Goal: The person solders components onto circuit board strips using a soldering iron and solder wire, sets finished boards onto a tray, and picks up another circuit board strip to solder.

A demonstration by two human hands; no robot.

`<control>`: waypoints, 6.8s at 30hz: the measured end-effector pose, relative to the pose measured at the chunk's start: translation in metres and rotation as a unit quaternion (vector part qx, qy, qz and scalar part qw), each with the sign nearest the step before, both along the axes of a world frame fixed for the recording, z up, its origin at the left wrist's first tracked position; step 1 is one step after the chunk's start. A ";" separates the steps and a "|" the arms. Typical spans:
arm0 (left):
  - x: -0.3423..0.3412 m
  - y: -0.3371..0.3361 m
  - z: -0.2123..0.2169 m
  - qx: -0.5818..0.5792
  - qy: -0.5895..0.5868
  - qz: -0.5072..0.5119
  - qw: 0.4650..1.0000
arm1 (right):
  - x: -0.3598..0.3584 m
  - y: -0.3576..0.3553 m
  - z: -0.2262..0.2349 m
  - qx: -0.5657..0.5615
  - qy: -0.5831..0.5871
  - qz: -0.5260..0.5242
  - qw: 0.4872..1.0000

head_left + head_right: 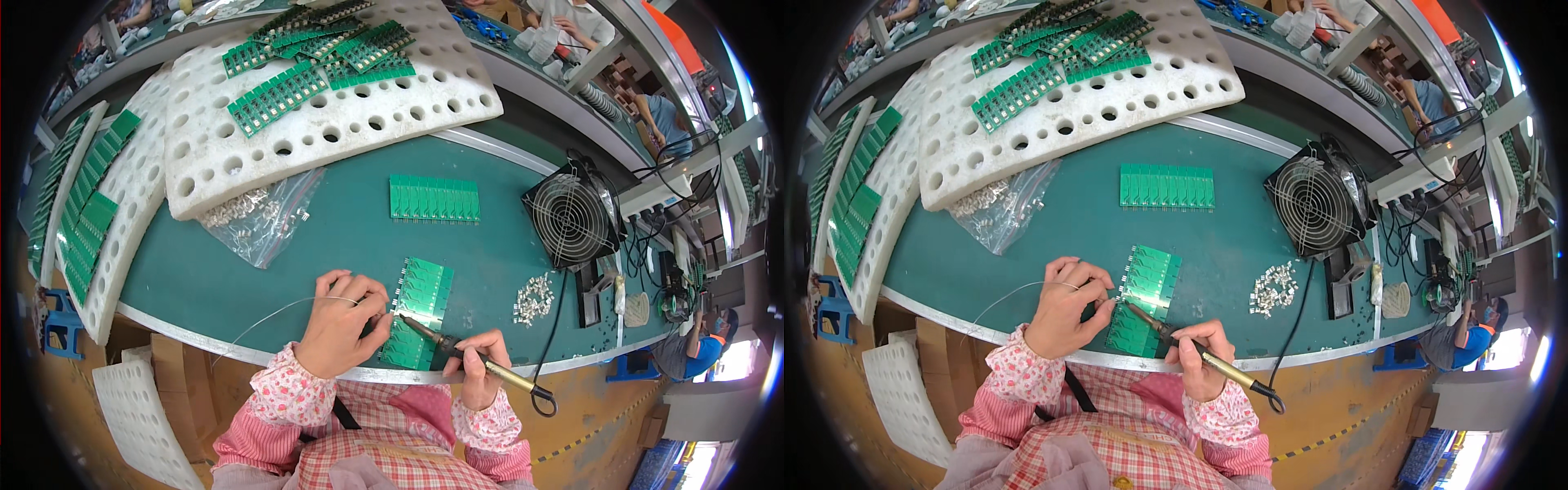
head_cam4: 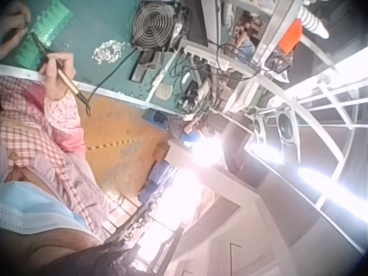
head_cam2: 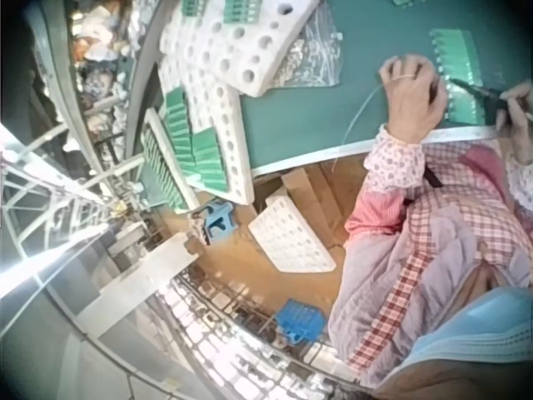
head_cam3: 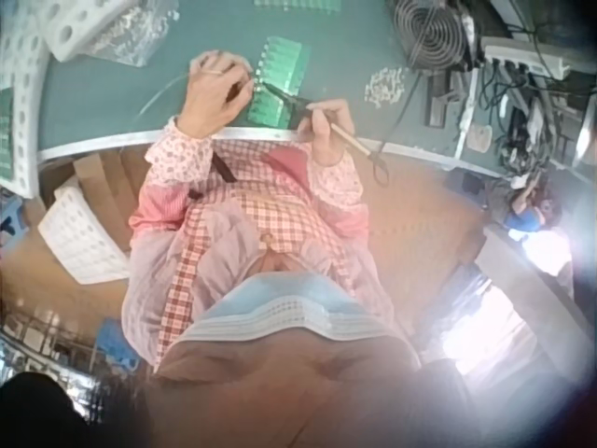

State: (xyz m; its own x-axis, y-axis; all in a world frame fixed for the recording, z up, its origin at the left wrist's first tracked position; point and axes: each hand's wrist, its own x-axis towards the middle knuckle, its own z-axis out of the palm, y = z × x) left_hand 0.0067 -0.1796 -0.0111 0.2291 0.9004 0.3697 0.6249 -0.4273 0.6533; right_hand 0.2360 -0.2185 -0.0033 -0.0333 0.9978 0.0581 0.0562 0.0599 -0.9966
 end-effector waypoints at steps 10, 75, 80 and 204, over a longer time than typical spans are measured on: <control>0.001 0.000 -0.003 0.004 0.019 0.014 1.000 | 0.000 0.000 0.003 -0.010 -0.012 0.018 1.000; -0.002 -0.061 0.020 -0.010 -0.015 0.002 1.000 | 0.006 0.004 0.010 0.268 -0.319 0.080 0.905; -0.012 -0.050 0.010 -0.043 -0.107 0.105 0.988 | 0.006 0.003 -0.005 0.250 -0.129 -0.036 0.959; -0.005 -0.033 0.003 -0.028 -0.065 0.081 0.994 | -0.008 -0.016 -0.016 0.111 0.015 -0.006 0.994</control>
State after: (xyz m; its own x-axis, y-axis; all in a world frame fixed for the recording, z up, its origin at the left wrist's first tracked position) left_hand 0.0021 -0.2123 -0.0076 0.0321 0.9418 0.3345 0.5915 -0.2877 0.7532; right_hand 0.2278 -0.2343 -0.0195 -0.0171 0.9605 0.2776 0.0285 0.2780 -0.9602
